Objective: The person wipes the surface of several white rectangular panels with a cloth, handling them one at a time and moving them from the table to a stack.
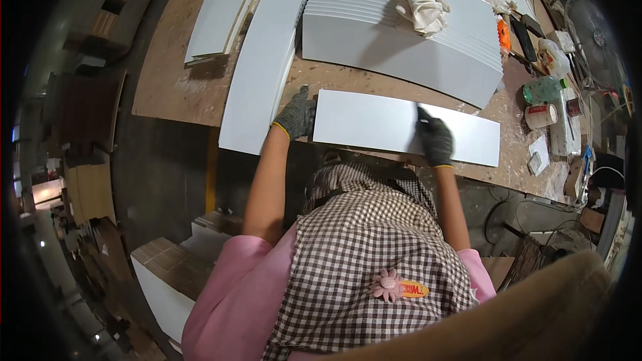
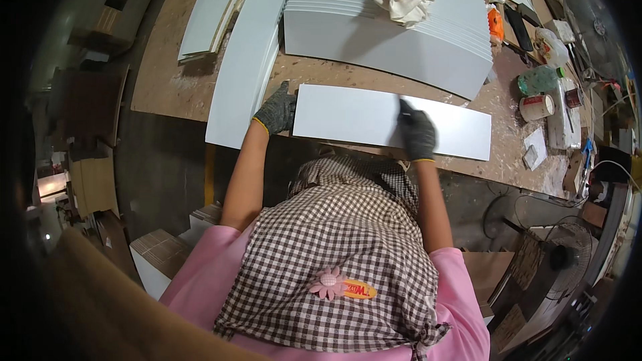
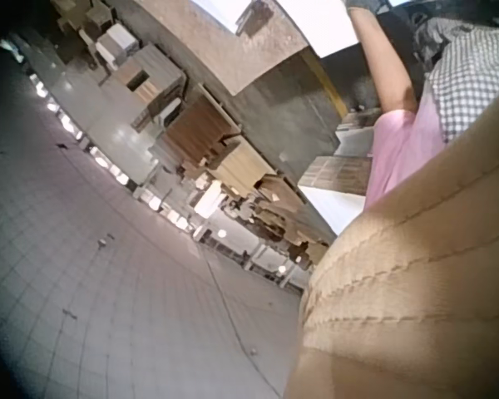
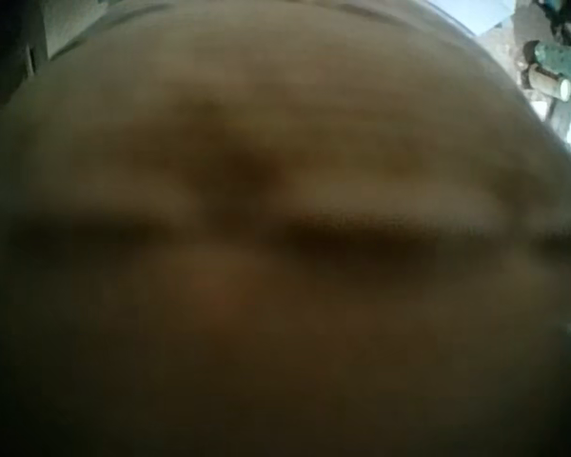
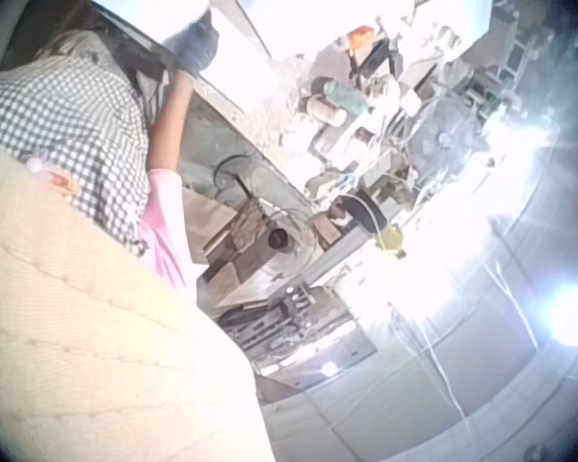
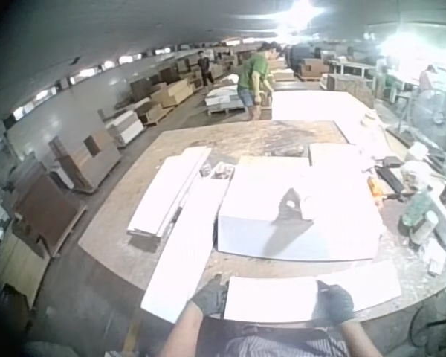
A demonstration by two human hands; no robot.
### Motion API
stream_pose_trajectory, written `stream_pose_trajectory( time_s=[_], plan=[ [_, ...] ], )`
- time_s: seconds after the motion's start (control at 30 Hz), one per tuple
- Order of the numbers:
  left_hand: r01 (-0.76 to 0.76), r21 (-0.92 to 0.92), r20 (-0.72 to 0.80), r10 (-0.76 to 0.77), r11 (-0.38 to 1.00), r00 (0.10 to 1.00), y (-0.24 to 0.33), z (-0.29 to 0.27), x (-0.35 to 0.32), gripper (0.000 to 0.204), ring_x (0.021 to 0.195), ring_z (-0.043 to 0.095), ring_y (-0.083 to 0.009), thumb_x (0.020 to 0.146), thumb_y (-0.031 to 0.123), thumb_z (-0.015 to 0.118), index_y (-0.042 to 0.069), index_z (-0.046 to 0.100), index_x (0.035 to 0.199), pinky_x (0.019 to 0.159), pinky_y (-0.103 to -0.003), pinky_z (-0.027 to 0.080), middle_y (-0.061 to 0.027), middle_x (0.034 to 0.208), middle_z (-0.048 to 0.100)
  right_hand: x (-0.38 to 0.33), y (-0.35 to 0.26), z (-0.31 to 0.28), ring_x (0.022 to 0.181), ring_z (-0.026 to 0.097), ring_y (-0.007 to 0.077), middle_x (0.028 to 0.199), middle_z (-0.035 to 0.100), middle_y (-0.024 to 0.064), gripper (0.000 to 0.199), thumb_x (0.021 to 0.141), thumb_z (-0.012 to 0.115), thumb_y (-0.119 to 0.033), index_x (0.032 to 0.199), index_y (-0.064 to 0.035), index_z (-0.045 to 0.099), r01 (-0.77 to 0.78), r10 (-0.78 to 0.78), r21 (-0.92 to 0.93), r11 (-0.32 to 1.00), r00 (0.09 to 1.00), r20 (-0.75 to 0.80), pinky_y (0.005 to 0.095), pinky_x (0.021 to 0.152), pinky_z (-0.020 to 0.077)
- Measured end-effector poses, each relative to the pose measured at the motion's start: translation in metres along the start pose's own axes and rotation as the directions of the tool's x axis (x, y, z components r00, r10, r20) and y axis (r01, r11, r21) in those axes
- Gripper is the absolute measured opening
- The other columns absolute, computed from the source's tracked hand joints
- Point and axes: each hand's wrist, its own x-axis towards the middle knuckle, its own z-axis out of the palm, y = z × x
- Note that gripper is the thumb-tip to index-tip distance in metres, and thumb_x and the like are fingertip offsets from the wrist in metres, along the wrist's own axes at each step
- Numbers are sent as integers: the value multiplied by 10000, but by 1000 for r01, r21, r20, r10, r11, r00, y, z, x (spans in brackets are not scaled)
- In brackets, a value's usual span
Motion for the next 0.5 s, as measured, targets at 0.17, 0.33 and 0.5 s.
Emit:
stream_pose_trajectory(
  time_s=[0.17, 0.33, 0.5],
  plan=[
    [-186, 380, -175, 268, 906, 948, -14, 37, -14, 645, 1051, 602, -235, 985, 536, 339, -5, 585, 1236, 967, -351, 452, -137, 1180, 636, -11, -71, 43, 838, 619, 297, 912, 622, 131, 399, 908, 544, -209, 1307, -208, 534, 332, -324, 44, 942, 872, 366, 420, 754, 493],
    [-78, 963, -198, 871, 260, 450, -56, 4, 9, 612, 1048, 598, -398, 973, 484, 355, -45, 633, 1105, 920, -445, 449, -251, 1093, 645, 2, 6, -2, 924, 606, 317, 1009, 633, 143, 484, 843, 577, -118, 1321, -167, 525, 363, -378, -206, 909, 925, -35, 433, 832, 484],
    [-93, 961, -214, 915, 259, 341, -66, 12, 9, 572, 1000, 611, -399, 973, 472, 369, -16, 643, 1090, 871, -460, 464, -249, 1069, 646, 32, 111, -108, 827, 594, 367, 894, 635, 156, 217, 914, 553, -229, 984, -47, 649, -236, -214, -583, 778, 771, -599, 450, 780, 461]
  ],
)
